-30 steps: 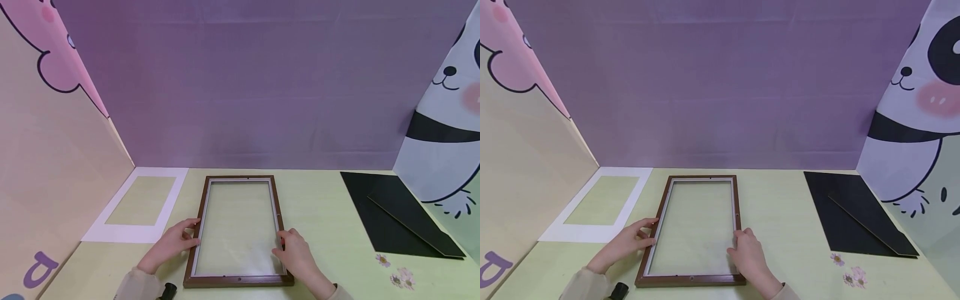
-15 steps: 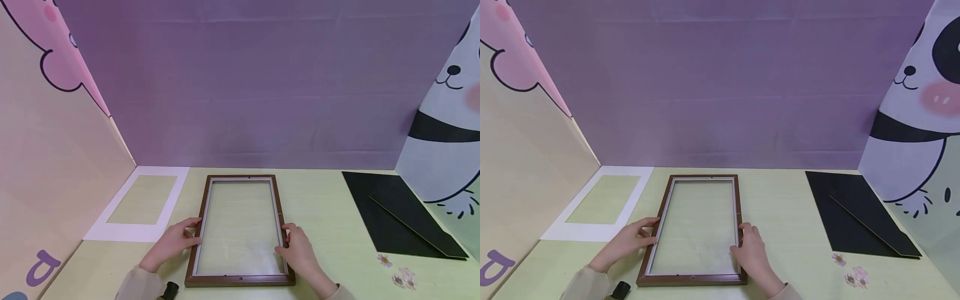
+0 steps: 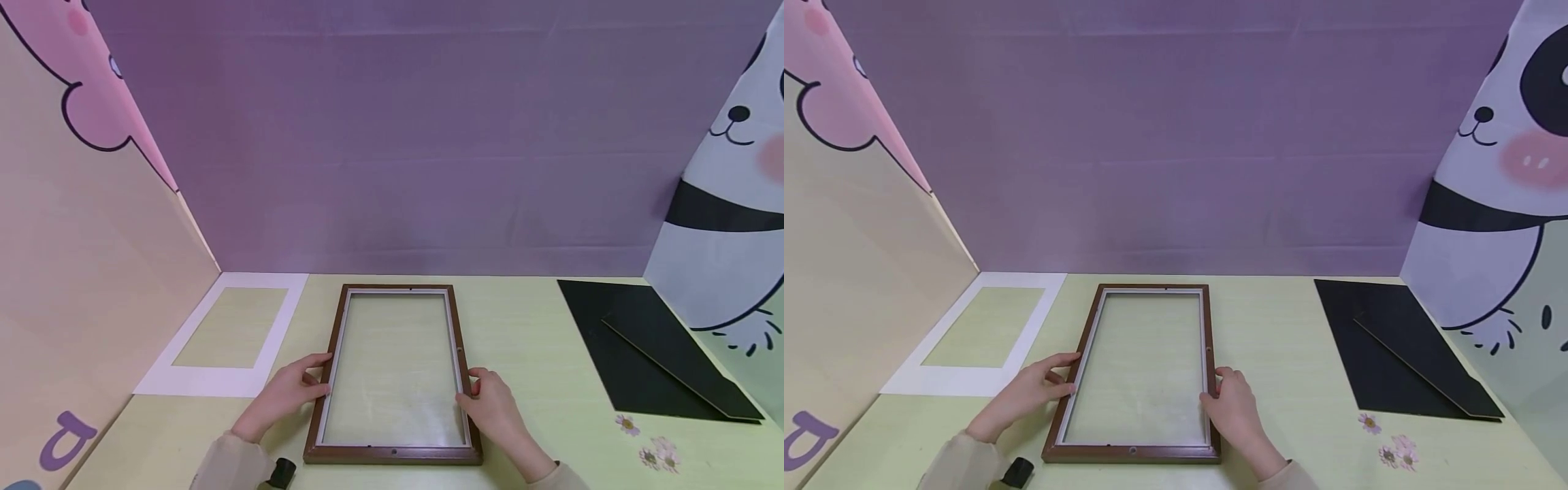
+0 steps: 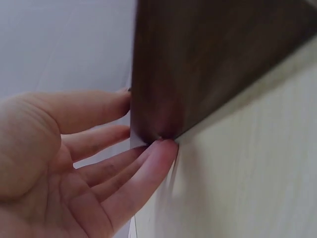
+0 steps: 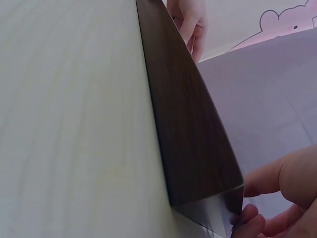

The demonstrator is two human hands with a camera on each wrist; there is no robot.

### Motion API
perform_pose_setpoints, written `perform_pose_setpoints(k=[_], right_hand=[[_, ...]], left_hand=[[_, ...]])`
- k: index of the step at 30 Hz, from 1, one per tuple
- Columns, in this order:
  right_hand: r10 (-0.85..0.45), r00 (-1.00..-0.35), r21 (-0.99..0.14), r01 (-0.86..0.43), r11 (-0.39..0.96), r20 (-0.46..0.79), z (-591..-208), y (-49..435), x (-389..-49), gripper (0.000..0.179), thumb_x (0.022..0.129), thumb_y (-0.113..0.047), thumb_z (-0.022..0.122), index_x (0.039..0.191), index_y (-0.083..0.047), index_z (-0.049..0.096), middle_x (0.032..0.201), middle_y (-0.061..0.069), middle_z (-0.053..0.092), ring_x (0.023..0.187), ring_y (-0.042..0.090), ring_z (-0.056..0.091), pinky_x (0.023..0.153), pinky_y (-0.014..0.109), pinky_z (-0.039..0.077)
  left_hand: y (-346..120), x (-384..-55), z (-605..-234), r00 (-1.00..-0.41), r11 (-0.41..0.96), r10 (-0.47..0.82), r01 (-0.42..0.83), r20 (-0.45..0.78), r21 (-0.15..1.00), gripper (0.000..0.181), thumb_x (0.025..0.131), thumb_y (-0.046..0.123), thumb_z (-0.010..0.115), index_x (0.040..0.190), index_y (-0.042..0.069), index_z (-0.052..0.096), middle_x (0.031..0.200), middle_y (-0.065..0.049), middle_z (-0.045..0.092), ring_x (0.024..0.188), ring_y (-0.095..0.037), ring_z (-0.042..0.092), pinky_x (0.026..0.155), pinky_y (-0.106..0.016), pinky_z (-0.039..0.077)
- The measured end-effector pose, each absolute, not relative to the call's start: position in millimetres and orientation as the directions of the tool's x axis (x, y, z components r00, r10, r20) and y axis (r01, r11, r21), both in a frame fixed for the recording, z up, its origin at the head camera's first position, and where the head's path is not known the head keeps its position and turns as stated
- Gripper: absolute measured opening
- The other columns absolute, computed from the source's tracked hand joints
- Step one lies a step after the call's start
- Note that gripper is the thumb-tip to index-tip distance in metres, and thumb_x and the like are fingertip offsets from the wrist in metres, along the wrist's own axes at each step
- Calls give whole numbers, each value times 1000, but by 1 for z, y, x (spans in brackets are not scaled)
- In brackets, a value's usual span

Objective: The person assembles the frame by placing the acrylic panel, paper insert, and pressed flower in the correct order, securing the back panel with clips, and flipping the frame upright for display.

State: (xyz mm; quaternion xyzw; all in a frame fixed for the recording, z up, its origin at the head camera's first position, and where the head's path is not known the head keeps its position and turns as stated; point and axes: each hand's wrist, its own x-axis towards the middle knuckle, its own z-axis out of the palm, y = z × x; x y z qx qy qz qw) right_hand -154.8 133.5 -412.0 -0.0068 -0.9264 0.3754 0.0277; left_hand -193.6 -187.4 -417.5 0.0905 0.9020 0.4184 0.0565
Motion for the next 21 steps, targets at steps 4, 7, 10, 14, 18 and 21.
perform_pose_setpoints(k=[4, 7, 10, 14, 18, 21], right_hand=[[35, -999, -703, -3, 711, 40, -412, 136, -156, 45, 76, -11, 67, 114, 9, 53, 78, 5, 49, 67, 14, 43, 56, 25, 37], [29, -999, -709, -1, 705, 30, -413, 137, -157, 45, 77, -12, 67, 114, 7, 53, 80, 6, 51, 69, 15, 46, 56, 25, 38], [26, -999, -716, 6, 698, 18, -413, 139, -157, 44, 77, -12, 67, 114, 6, 53, 81, 6, 53, 70, 15, 49, 56, 26, 40], [25, -1000, -717, 25, 697, -10, -415, 141, -157, 42, 78, -14, 66, 113, 4, 53, 81, 4, 55, 71, 14, 52, 57, 26, 41], [29, -999, -717, 43, 696, -32, -416, 141, -157, 41, 77, -17, 64, 112, 2, 54, 79, 2, 56, 70, 14, 52, 57, 27, 42], [29, -999, -709, 44, 704, -33, -416, 142, -158, 39, 77, -18, 63, 110, 1, 55, 79, 2, 57, 70, 14, 51, 58, 27, 42]], left_hand=[[-197, -194, -416, -973, 617, 231, 139, -10, 775, 47, 81, 14, 66, 125, 5, 52, 120, -15, 57, 85, -15, 59, 67, -27, 47], [-204, -194, -414, -975, 619, 220, 150, 14, 771, 44, 82, 12, 65, 123, 3, 53, 117, -16, 58, 85, -17, 60, 68, -28, 47], [-209, -194, -413, -982, 635, 189, 129, 9, 762, 43, 82, 12, 65, 123, 4, 53, 115, -15, 59, 87, -18, 60, 68, -28, 47], [-213, -193, -414, -986, 656, 165, 113, 5, 746, 41, 83, 13, 64, 121, 2, 54, 113, -15, 60, 88, -20, 60, 69, -29, 47], [-220, -193, -414, -992, 672, 121, 100, 25, 734, 39, 83, 12, 63, 120, 1, 54, 111, -16, 61, 89, -22, 61, 70, -29, 48], [-228, -194, -413, -996, 689, 78, 80, 36, 720, 39, 84, 12, 61, 120, 0, 53, 112, -19, 60, 91, -25, 60, 69, -29, 48]])
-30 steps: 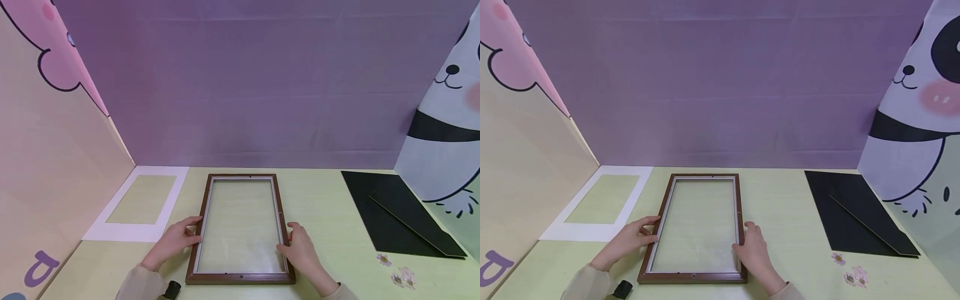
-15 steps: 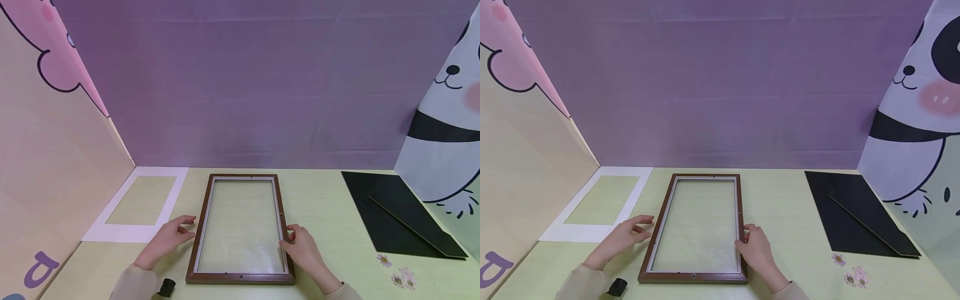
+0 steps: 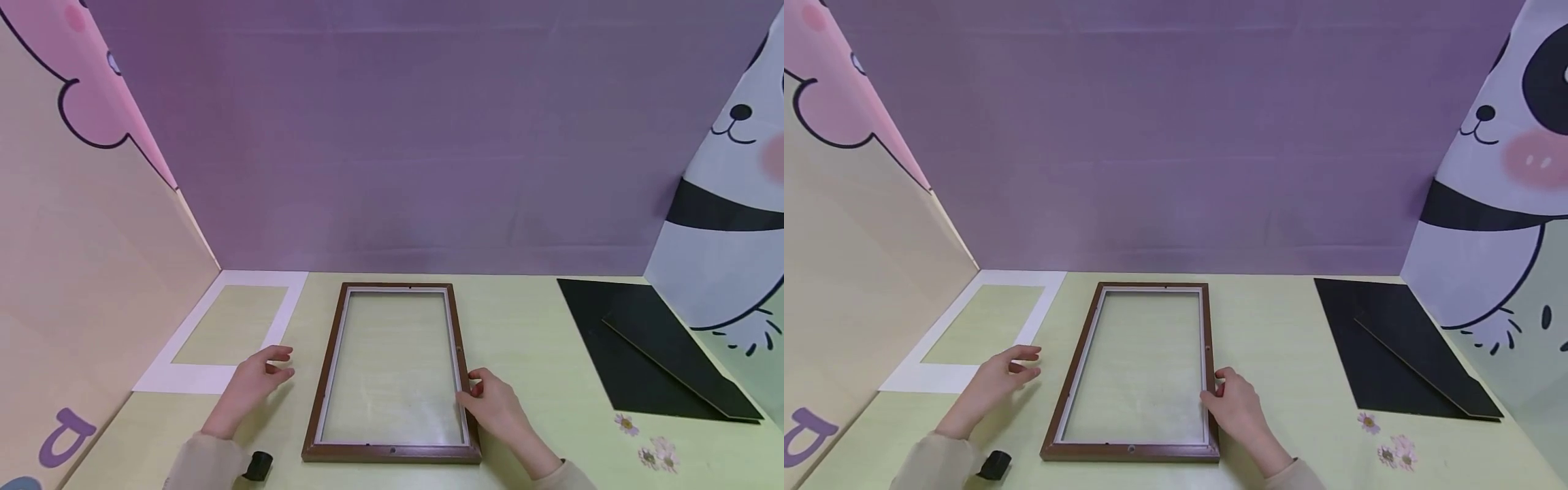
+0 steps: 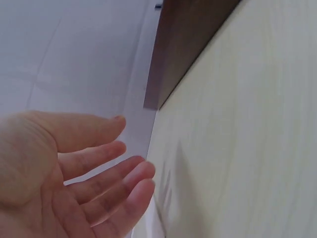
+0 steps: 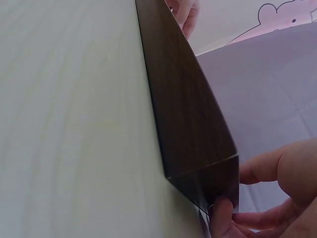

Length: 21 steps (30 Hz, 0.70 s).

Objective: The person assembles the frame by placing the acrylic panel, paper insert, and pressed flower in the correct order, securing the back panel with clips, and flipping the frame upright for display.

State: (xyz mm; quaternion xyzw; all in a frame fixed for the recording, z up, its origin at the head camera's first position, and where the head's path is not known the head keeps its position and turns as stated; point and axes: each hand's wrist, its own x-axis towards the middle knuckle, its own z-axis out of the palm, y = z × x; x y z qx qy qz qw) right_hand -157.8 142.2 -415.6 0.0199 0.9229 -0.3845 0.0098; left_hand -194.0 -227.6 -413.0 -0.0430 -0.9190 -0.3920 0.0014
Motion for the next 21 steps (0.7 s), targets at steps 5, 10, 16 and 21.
perform_pose_setpoints(k=[5, 10, 16, 21], right_hand=[[25, -999, -697, 39, 716, -30, -415, 144, -159, 37, 78, -19, 63, 109, 1, 56, 80, 2, 58, 70, 14, 52, 58, 27, 42], [17, -999, -701, 34, 712, -31, -416, 144, -160, 37, 78, -20, 63, 109, 0, 56, 79, 2, 59, 68, 14, 51, 57, 27, 42], [10, -1000, -699, 22, 715, -21, -416, 146, -158, 37, 79, -20, 63, 110, 0, 56, 79, 2, 59, 68, 13, 52, 57, 27, 42], [-17, -1000, -716, -1, 698, -16, -416, 146, -157, 45, 81, -19, 65, 120, -2, 52, 79, 2, 59, 67, 13, 50, 55, 26, 41]], left_hand=[[-243, -195, -409, -998, 720, 46, 57, 34, 692, 40, 86, 14, 59, 122, -1, 51, 115, -22, 57, 94, -29, 59, 67, -29, 47], [-259, -192, -406, -999, 747, 32, 39, 23, 664, 42, 87, 18, 58, 123, -2, 50, 118, -24, 55, 96, -32, 58, 68, -30, 47], [-276, -189, -404, -1000, 763, 15, 26, 22, 646, 45, 88, 22, 58, 124, -3, 48, 120, -26, 53, 97, -34, 57, 67, -30, 46], [-290, -184, -403, -999, 789, -9, 16, 38, 614, 46, 87, 20, 58, 123, -6, 47, 120, -30, 50, 95, -35, 57, 64, -30, 45]])
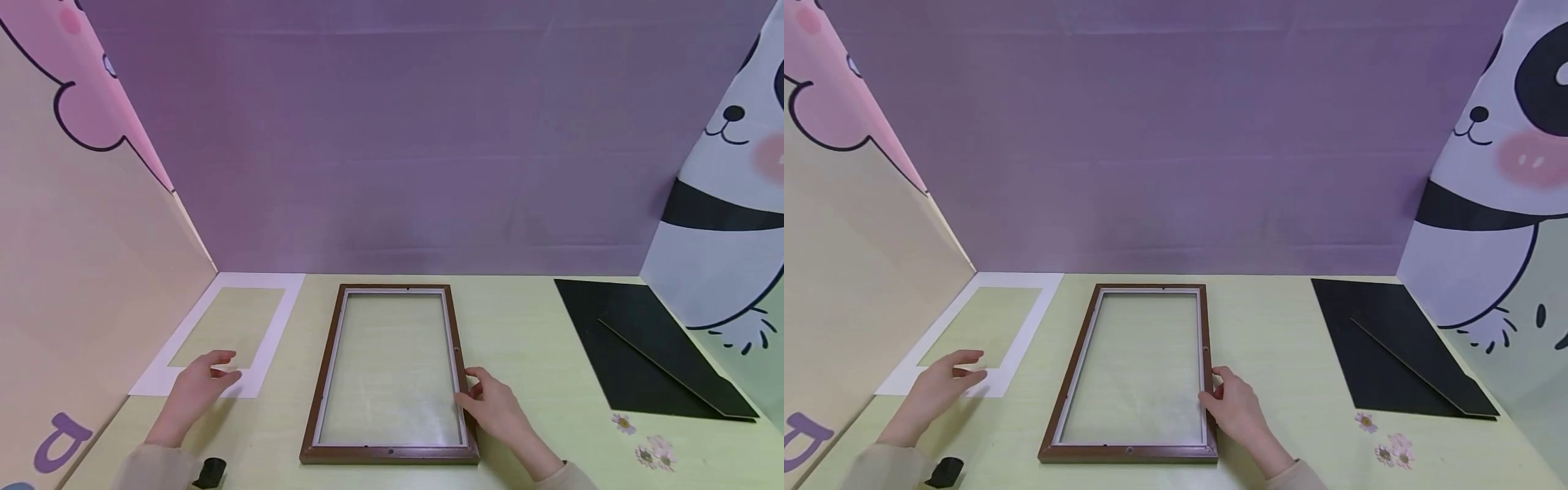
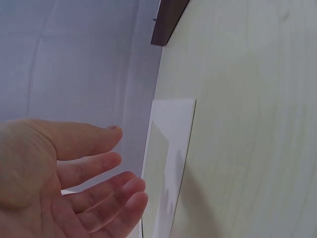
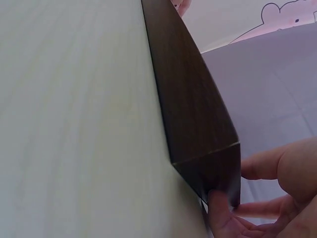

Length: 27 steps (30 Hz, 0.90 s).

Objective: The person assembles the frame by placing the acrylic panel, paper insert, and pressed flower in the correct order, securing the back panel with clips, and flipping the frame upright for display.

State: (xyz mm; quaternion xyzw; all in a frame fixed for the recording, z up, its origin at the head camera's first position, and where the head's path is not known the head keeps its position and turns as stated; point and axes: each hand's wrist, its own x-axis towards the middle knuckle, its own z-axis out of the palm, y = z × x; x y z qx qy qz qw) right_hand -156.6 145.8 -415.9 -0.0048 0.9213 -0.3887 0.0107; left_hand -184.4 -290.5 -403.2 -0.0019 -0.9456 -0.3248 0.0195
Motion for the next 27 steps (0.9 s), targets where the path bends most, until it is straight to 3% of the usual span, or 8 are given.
perform_pose_setpoints(k=[5, 10, 14, 20, 27], right_hand=[[-38, -999, -728, -38, 685, 16, -416, 146, -157, 52, 81, -16, 66, 129, -6, 46, 77, 1, 57, 62, 10, 49, 53, 25, 40], [-39, -999, -728, -41, 684, 20, -416, 146, -157, 51, 81, -16, 65, 128, -6, 48, 77, 0, 57, 60, 10, 48, 49, 24, 39], [-41, -999, -721, -47, 691, 26, -417, 147, -158, 50, 81, -15, 65, 127, -6, 48, 76, 0, 57, 59, 10, 47, 48, 24, 39], [-40, -999, -718, -44, 695, 22, -418, 147, -159, 50, 81, -14, 65, 127, -5, 48, 75, 0, 57, 58, 10, 47, 47, 23, 39], [-44, -999, -724, -39, 689, 11, -416, 147, -158, 51, 81, -14, 65, 128, -5, 47, 75, 1, 57, 59, 10, 48, 48, 24, 39]], left_hand=[[-305, -185, -404, -998, 806, -13, 23, 57, 591, 47, 87, 21, 58, 122, -9, 47, 120, -33, 48, 95, -38, 57, 64, -30, 45], [-320, -188, -406, -999, 825, -4, 18, 38, 565, 48, 87, 20, 57, 121, -12, 45, 119, -36, 47, 95, -40, 56, 65, -33, 46], [-330, -190, -409, -1000, 842, -8, 7, 26, 540, 50, 86, 19, 57, 120, -15, 43, 117, -39, 45, 97, -46, 51, 72, -44, 46], [-339, -193, -412, -998, 854, -63, -58, -8, 517, 58, 84, 20, 57, 121, -20, 36, 116, -47, 31, 106, -59, 30, 85, -63, 32], [-347, -198, -407, -994, 880, -92, -106, -54, 464, 74, 82, 26, 59, 123, -26, 25, 117, -51, 22, 103, -65, 24, 83, -67, 28]])
